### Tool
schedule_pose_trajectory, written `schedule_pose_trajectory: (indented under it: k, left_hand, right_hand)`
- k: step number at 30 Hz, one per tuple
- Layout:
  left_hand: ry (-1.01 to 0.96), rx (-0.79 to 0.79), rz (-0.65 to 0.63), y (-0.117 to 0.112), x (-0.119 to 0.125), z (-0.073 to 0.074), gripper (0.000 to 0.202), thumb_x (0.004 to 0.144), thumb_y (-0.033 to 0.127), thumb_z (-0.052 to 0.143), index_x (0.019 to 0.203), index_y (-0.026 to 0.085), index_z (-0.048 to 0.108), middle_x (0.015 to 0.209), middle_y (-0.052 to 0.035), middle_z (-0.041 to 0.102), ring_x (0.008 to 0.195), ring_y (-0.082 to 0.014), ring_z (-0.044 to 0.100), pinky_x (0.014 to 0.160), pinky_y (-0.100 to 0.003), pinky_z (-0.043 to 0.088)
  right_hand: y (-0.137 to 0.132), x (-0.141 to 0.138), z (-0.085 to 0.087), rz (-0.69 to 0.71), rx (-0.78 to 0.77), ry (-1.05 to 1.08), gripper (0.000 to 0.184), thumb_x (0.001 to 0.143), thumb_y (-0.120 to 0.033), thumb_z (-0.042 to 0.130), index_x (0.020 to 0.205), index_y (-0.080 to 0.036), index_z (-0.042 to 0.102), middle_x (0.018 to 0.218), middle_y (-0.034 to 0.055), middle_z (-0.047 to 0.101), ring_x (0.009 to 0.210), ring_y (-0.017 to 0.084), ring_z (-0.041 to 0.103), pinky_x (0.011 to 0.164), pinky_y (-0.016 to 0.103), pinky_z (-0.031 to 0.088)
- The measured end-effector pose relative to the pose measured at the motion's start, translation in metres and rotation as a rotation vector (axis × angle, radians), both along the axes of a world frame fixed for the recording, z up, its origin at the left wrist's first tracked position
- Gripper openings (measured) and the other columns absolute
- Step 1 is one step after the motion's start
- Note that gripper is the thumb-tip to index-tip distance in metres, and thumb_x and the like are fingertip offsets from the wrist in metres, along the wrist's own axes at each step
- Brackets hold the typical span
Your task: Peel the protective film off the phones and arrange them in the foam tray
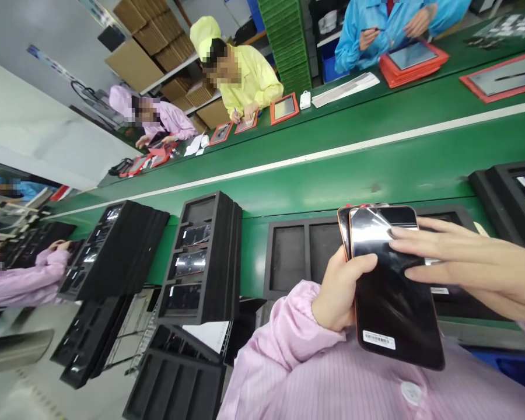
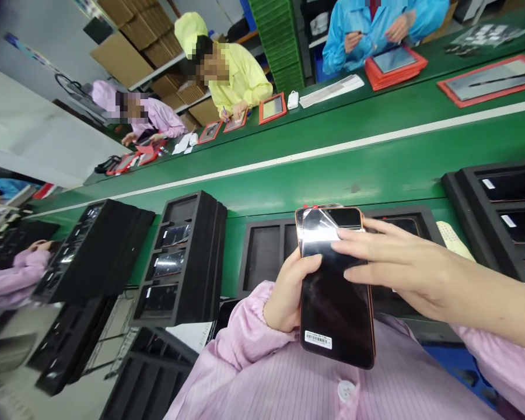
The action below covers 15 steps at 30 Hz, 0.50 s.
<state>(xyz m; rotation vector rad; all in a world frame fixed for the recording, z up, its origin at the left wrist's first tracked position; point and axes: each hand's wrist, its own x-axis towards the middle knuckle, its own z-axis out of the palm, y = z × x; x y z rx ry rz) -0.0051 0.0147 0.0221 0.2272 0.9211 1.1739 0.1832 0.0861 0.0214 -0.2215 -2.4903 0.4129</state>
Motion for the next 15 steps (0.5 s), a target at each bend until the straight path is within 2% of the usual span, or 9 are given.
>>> schedule_pose_trajectory:
  k: [2, 3, 4, 5, 7, 8, 9, 11, 15]
  left_hand:
    - [-0.002, -0.015, -0.033, 0.0, -0.001, -0.002, 0.036, 0.055, 0.019, 0.069, 0.091, 0.014, 0.064, 0.076, -0.0022, 0.066, 0.075, -0.0191, 0.061, 0.078, -0.034, 0.043]
    - [-0.008, -0.026, -0.055, 0.001, -0.001, -0.002, 0.036, 0.055, 0.018, 0.069, 0.09, 0.014, 0.064, 0.075, -0.0016, 0.066, 0.072, -0.0175, 0.06, 0.075, -0.033, 0.043]
    - [-0.016, -0.037, -0.075, 0.001, -0.001, -0.003, 0.036, 0.054, 0.017, 0.069, 0.089, 0.014, 0.064, 0.074, -0.0012, 0.065, 0.07, -0.0161, 0.059, 0.073, -0.032, 0.043]
    - [-0.022, -0.049, -0.092, 0.001, -0.001, -0.004, 0.036, 0.053, 0.017, 0.068, 0.089, 0.014, 0.063, 0.073, -0.0007, 0.064, 0.068, -0.0151, 0.057, 0.071, -0.031, 0.042]
    - [-0.02, -0.067, -0.115, 0.002, 0.0, -0.005, 0.034, 0.053, 0.017, 0.068, 0.086, 0.014, 0.063, 0.072, 0.0002, 0.063, 0.065, -0.0137, 0.055, 0.068, -0.03, 0.041]
    - [-0.02, -0.068, -0.122, 0.002, 0.001, -0.005, 0.033, 0.053, 0.017, 0.068, 0.085, 0.015, 0.062, 0.071, 0.0005, 0.062, 0.064, -0.0133, 0.054, 0.067, -0.03, 0.04]
    - [-0.024, -0.062, -0.126, 0.002, 0.002, -0.005, 0.032, 0.053, 0.017, 0.068, 0.084, 0.014, 0.062, 0.07, 0.0007, 0.062, 0.064, -0.0131, 0.054, 0.067, -0.03, 0.039]
    - [-0.037, -0.043, -0.114, 0.001, 0.004, -0.005, 0.03, 0.053, 0.016, 0.068, 0.083, 0.014, 0.063, 0.071, 0.0008, 0.062, 0.065, -0.0132, 0.053, 0.068, -0.03, 0.038]
    - [-0.066, -0.012, -0.095, 0.001, 0.006, -0.003, 0.023, 0.057, 0.018, 0.067, 0.08, 0.013, 0.064, 0.073, -0.0006, 0.062, 0.068, -0.0145, 0.054, 0.071, -0.031, 0.04]
  right_hand:
    - [0.001, 0.0, 0.0, 0.018, -0.002, -0.007, 0.048, 0.087, -0.006, 0.033, 0.119, -0.032, 0.059, 0.131, 0.0013, 0.053, 0.111, 0.021, 0.057, 0.115, 0.049, 0.016]
    - [0.001, -0.002, 0.003, 0.007, 0.019, -0.017, 0.047, 0.088, -0.008, 0.033, 0.116, -0.033, 0.061, 0.129, 0.0017, 0.054, 0.107, 0.021, 0.06, 0.115, 0.052, 0.013]
    - [0.0, -0.004, 0.007, -0.009, 0.047, -0.036, 0.044, 0.088, -0.01, 0.034, 0.112, -0.033, 0.063, 0.128, 0.0026, 0.055, 0.104, 0.022, 0.061, 0.114, 0.054, 0.016]
    - [0.0, -0.006, 0.011, -0.021, 0.084, -0.053, 0.04, 0.089, -0.013, 0.035, 0.108, -0.031, 0.065, 0.127, 0.0041, 0.056, 0.103, 0.023, 0.062, 0.111, 0.056, 0.025]
    - [0.002, -0.011, 0.018, -0.034, 0.16, -0.079, 0.033, 0.092, -0.021, 0.036, 0.096, -0.03, 0.068, 0.122, 0.0063, 0.059, 0.098, 0.025, 0.062, 0.091, 0.053, 0.046]
    - [0.003, -0.013, 0.02, -0.051, 0.19, -0.082, 0.031, 0.093, -0.026, 0.038, 0.088, -0.029, 0.068, 0.117, 0.0066, 0.061, 0.093, 0.025, 0.061, 0.078, 0.049, 0.05]
    - [0.005, -0.015, 0.021, -0.077, 0.211, -0.073, 0.032, 0.094, -0.031, 0.039, 0.08, -0.029, 0.067, 0.111, 0.0069, 0.063, 0.087, 0.025, 0.06, 0.068, 0.045, 0.049]
    - [0.008, -0.018, 0.019, -0.158, 0.208, -0.045, 0.037, 0.094, -0.04, 0.041, 0.066, -0.026, 0.061, 0.097, 0.0073, 0.063, 0.075, 0.024, 0.056, 0.059, 0.043, 0.042]
    - [0.006, -0.027, 0.009, -0.366, 0.055, 0.009, 0.038, 0.092, -0.043, 0.045, 0.06, -0.024, 0.051, 0.084, 0.0068, 0.058, 0.075, 0.024, 0.053, 0.066, 0.045, 0.041]
